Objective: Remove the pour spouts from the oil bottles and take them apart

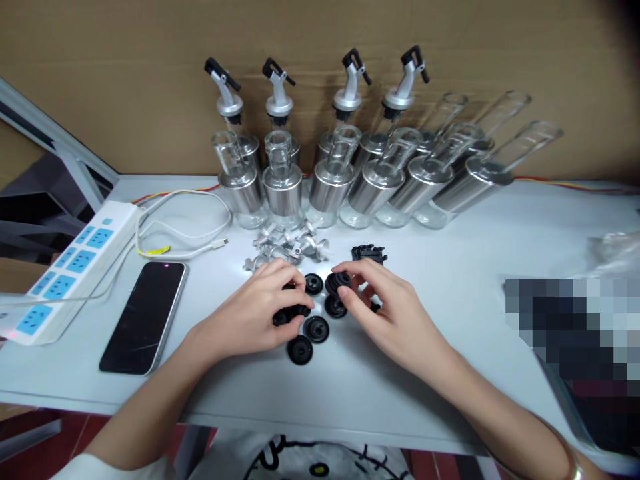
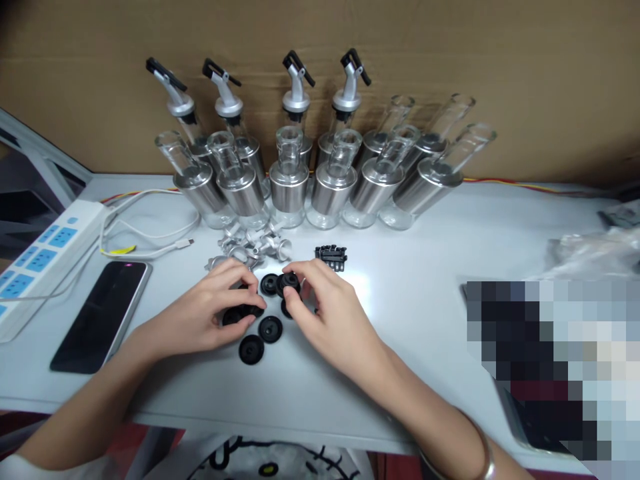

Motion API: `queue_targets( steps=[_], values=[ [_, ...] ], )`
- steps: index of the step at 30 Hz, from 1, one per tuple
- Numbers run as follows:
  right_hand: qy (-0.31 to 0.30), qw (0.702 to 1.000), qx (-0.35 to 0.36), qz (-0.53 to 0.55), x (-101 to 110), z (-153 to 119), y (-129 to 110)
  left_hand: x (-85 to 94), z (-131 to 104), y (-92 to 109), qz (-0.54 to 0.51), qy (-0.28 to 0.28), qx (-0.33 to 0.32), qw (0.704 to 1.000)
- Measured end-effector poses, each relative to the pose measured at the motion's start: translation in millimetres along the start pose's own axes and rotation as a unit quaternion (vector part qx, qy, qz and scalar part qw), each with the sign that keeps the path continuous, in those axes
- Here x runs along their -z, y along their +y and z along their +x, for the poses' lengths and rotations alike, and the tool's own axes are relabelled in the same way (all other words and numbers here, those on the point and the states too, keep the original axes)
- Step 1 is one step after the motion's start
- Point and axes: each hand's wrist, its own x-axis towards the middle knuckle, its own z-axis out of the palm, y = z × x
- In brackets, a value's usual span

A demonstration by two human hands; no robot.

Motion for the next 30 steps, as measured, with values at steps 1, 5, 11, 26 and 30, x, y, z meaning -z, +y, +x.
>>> queue_targets(
  steps=[1,5,11,26,30],
  values=[
    [-0.003,1.0,-0.011,-0.004,-0.3,-0.2,0.6,0.1,0.0,0.0,-0.002,0.003,-0.002,1.0],
    [-0.031,0.999,-0.024,-0.023,-2.7,-0.6,1.9,1.1,-0.1,0.9,-0.03,-0.001,0.007,1.0],
    [-0.051,0.998,-0.006,-0.04,-4.1,-0.8,0.2,1.4,0.4,2.4,-0.043,-0.015,0.026,0.999],
    [-0.097,0.994,0.049,-0.02,-3.8,-1.2,4.8,-0.4,-0.2,3.0,-0.079,0.0,0.034,0.996],
    [-0.105,0.992,0.067,-0.015,-3.4,-1.6,3.0,-1.1,-0.3,1.4,-0.079,0.001,0.03,0.996]
  ],
)
